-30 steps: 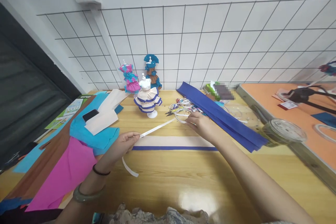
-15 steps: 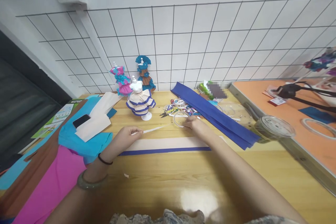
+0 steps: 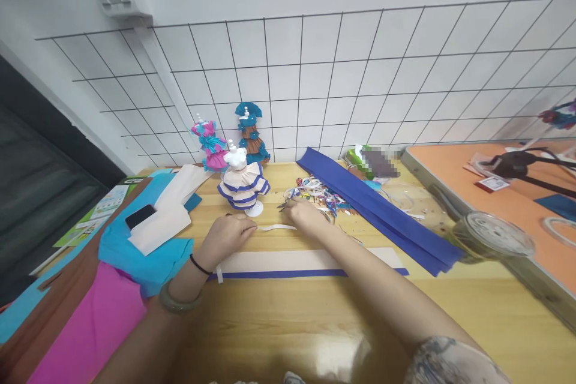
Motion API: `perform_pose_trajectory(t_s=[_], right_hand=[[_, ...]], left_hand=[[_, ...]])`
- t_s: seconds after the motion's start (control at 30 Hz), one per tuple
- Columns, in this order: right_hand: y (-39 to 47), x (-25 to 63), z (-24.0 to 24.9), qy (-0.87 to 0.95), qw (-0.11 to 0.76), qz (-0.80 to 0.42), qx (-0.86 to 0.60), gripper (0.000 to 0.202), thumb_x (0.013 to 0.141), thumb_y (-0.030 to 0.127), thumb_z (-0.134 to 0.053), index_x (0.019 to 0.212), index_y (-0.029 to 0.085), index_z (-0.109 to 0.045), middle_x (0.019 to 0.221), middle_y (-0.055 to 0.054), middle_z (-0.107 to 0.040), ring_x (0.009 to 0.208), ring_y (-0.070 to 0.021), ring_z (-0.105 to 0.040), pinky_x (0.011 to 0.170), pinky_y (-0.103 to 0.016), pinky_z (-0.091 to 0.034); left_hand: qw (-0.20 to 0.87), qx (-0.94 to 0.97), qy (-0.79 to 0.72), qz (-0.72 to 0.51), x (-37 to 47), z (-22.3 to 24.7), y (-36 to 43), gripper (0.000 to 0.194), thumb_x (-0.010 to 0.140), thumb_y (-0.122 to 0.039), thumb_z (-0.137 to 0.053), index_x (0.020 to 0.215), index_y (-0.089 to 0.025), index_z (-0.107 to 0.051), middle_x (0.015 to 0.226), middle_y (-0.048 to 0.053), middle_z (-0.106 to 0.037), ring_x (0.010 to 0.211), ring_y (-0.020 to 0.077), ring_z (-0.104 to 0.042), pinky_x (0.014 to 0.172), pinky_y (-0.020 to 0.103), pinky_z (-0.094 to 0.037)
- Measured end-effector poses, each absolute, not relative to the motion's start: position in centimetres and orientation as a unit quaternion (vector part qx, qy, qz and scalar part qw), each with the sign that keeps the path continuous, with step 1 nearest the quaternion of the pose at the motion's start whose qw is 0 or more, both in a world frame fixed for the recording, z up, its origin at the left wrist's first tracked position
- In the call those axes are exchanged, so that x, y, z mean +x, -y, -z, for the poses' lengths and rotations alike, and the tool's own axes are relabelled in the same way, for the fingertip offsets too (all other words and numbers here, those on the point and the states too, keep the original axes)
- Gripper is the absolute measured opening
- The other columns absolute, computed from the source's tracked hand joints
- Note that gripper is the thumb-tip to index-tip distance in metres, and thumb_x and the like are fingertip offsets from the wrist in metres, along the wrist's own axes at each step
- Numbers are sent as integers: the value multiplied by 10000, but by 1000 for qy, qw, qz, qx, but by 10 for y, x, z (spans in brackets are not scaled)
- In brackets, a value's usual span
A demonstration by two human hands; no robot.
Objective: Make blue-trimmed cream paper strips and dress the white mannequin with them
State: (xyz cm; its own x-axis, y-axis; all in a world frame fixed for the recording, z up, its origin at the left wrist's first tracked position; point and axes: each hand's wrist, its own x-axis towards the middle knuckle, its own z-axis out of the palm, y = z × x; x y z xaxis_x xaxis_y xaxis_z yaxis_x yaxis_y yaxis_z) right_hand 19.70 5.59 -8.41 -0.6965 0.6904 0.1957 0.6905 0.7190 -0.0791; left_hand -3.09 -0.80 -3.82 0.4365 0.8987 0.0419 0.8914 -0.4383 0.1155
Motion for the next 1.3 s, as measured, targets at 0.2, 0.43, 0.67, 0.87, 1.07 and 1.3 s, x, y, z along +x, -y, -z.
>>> perform_pose_trajectory(t_s=[0.2,0.43,0.67,0.87,1.07,1.3], right_hand=[[-73,188,94,891,91,29,-444,284,820,24,-373,793,76,-651,839,-176,-618,877,-248,-501,862,-414,-318],[-72,204,88,863,184,-33,-470,216,852,210,-477,873,154,-684,922,-119,-654,954,-235,-521,883,-385,-348],[-58,229,63,748,368,-135,-536,402,901,440,-374,1010,141,-621,940,-91,-669,837,-199,-612,725,-316,-464],[-2,209,41,419,556,-541,-472,288,778,452,-581,871,181,-555,593,27,-520,465,-88,-468,438,-210,-375],[64,145,76,147,330,-844,-396,336,872,445,-465,883,127,-573,589,54,-439,351,-6,-273,339,-144,-187],[63,102,88,58,392,-845,-358,317,865,430,-510,854,116,-553,552,65,-430,344,7,-253,345,-127,-155]], left_hand=[[-4,864,-502,-38,-35,38,7,351,905,-279,-360,773,-168,-666,766,97,-625,724,201,-565,596,285,-341],[52,862,-499,-75,-37,39,1,282,879,-277,-427,800,-187,-683,814,82,-667,808,201,-596,664,282,-378],[174,827,-518,-133,-46,43,-4,289,851,-292,-418,850,-184,-685,881,72,-703,828,185,-619,681,244,-407],[263,792,-523,-172,-49,52,-5,271,779,-301,-461,772,-161,-693,825,68,-701,792,190,-601,691,244,-411],[335,753,-526,-210,-47,59,-7,296,756,-337,-438,657,-132,-627,663,12,-608,672,154,-533,623,241,-379],[402,709,-525,-243,-46,64,-7,247,725,-339,-448,591,-143,-517,563,-34,-428,574,110,-413,553,232,-318]])
